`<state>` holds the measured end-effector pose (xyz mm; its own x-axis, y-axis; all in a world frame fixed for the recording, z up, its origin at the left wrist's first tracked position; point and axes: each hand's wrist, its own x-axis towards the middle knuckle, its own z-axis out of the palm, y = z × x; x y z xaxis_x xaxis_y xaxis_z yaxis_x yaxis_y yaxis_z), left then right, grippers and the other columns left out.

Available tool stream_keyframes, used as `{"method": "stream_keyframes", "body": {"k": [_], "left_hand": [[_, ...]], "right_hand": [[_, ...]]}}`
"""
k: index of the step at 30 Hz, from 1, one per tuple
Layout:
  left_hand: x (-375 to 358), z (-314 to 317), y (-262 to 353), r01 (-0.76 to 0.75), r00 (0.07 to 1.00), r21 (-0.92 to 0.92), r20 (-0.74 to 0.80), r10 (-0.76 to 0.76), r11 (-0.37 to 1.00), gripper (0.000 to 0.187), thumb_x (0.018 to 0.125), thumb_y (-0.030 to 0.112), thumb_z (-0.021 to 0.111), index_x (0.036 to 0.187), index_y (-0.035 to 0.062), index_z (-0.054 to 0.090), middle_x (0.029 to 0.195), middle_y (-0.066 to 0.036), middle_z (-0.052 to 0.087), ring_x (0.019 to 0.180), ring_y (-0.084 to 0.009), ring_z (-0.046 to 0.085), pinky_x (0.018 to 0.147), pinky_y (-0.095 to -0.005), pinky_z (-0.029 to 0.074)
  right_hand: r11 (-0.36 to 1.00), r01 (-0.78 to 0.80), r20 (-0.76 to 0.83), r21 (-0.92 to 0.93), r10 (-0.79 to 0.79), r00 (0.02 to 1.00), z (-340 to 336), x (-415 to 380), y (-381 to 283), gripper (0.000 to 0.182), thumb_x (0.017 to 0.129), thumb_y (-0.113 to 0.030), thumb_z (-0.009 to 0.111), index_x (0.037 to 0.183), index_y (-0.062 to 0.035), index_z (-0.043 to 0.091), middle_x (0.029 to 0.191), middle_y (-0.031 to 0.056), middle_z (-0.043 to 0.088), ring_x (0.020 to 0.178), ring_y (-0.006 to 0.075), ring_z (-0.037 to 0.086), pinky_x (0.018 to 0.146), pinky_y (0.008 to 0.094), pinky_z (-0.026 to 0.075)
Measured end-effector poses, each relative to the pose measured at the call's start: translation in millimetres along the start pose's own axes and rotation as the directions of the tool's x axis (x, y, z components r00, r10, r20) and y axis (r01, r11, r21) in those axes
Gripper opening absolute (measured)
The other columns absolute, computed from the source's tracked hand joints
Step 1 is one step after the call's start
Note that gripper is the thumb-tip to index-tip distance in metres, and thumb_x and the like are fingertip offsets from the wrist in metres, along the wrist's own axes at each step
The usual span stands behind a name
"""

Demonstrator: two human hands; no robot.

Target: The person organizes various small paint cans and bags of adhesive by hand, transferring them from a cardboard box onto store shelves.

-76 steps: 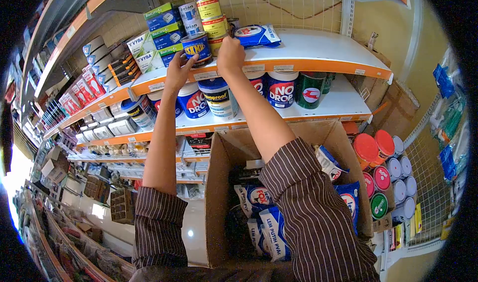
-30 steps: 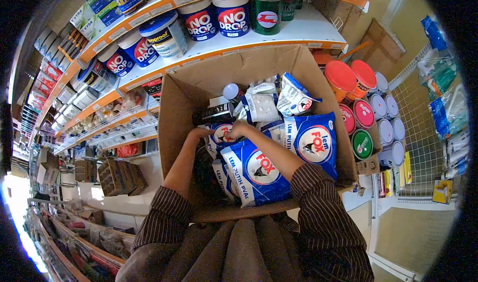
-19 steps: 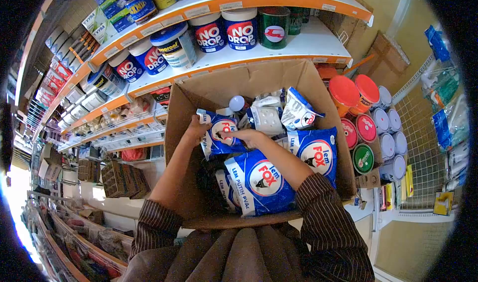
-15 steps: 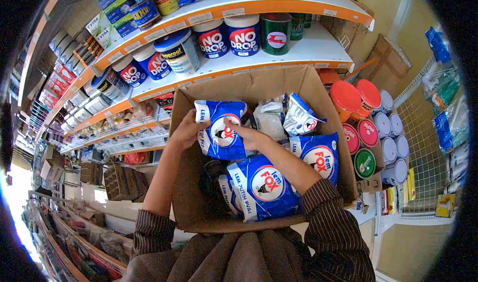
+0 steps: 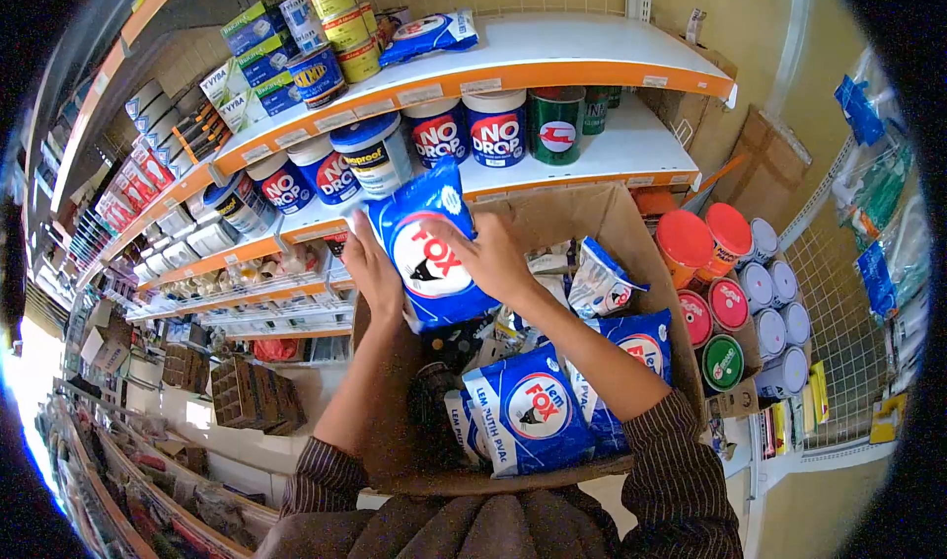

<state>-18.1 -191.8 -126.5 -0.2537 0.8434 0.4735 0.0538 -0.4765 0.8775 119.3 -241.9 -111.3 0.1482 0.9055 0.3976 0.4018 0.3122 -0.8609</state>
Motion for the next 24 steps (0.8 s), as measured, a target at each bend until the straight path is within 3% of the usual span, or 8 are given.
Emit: {"method": "stream_keyframes", "body": {"k": [2,7,8,11,12,14,17,24], "left_hand": [[24,3,19,-0.049,0.998,0.13,0.054,0.042,0.99,0.045,0.093,0.031,0.039,0.07,-0.008,0.043,0.057,-0.005,0.041,0.058,-0.0105,0.031,0.051,-0.0304,0.031],[64,21,84,0.003,0.928,-0.126,0.37,0.044,0.992,0.07,0.075,0.019,0.068,0.123,-0.005,0.023,0.091,-0.02,0.058,0.086,-0.0238,0.058,0.074,-0.0332,0.046],[71,21,79,-0.3,0.846,-0.054,0.447,0.292,0.952,0.076,0.072,0.014,0.07,0.128,-0.0012,0.021,0.103,-0.022,0.054,0.09,-0.0243,0.057,0.078,-0.0339,0.045],[94,27,75,-0.265,0.773,-0.111,0.57,0.28,0.958,0.069,0.071,0.013,0.07,0.128,0.0081,0.032,0.112,-0.019,0.053,0.102,-0.0262,0.053,0.086,-0.0338,0.041],[104,28,74,-0.564,0.688,0.022,0.565,0.455,0.826,0.059,0.072,0.012,0.068,0.125,0.0085,0.04,0.115,-0.016,0.053,0.103,-0.026,0.053,0.088,-0.0337,0.04],[120,39,66,-0.336,0.766,-0.019,0.576,0.284,0.942,0.047,0.073,0.011,0.066,0.118,0.009,0.05,0.114,-0.014,0.054,0.105,-0.0256,0.053,0.09,-0.0328,0.038],[147,58,69,-0.491,0.726,-0.006,0.549,0.414,0.871,0.04,0.073,0.01,0.065,0.112,0.0087,0.055,0.109,-0.015,0.057,0.104,-0.0262,0.053,0.089,-0.0327,0.039],[249,131,36,-0.771,0.63,0.345,0.298,0.717,0.535,0.024,0.08,0.01,0.054,0.102,0.0003,0.059,0.107,-0.019,0.055,0.102,-0.0337,0.051,0.087,-0.04,0.039]], "right_hand": [[0.997,0.023,-0.068,0.078,-0.018,0.997,-7,8,-26,0.054,0.084,-0.045,0.052,0.06,0.0043,0.052,0.047,0.0158,0.048,0.041,0.022,0.046,0.046,0.0381,0.036],[0.99,0.12,-0.42,0.078,-0.076,0.904,-30,64,-39,0.058,0.087,-0.049,0.042,0.067,0.0036,0.055,0.05,0.0125,0.052,0.048,0.0163,0.052,0.048,0.0348,0.039],[0.993,-0.026,-0.298,0.113,0.059,0.953,-45,71,-51,0.05,0.086,-0.047,0.046,0.093,0.0001,0.061,0.078,0.0074,0.063,0.069,0.0108,0.059,0.062,0.0253,0.047],[0.804,-0.233,0.156,0.546,0.176,0.972,-70,109,-52,0.043,0.084,-0.034,0.056,0.112,-0.0015,0.05,0.1,0.0097,0.06,0.084,0.0135,0.06,0.076,0.027,0.049],[0.818,-0.245,0.293,0.52,0.098,0.951,-76,117,-54,0.042,0.078,-0.018,0.065,0.113,-0.0004,0.049,0.104,0.0094,0.059,0.089,0.0141,0.058,0.078,0.0271,0.048],[0.93,-0.093,0.301,0.356,-0.02,0.953,-83,130,-57,0.042,0.07,-0.006,0.07,0.107,0.0019,0.053,0.097,0.01,0.062,0.084,0.017,0.06,0.076,0.0265,0.048],[0.909,-0.062,0.227,0.412,-0.036,0.973,-90,168,-60,0.042,0.066,-0.001,0.071,0.105,0.0024,0.054,0.095,0.01,0.062,0.083,0.0166,0.06,0.076,0.027,0.048],[0.925,0.282,-0.107,-0.253,-0.317,0.942,-89,329,-9,0.069,0.073,-0.033,0.068,0.124,0.0011,0.037,0.112,0.0177,0.053,0.101,0.0231,0.053,0.086,0.0322,0.042]]}}
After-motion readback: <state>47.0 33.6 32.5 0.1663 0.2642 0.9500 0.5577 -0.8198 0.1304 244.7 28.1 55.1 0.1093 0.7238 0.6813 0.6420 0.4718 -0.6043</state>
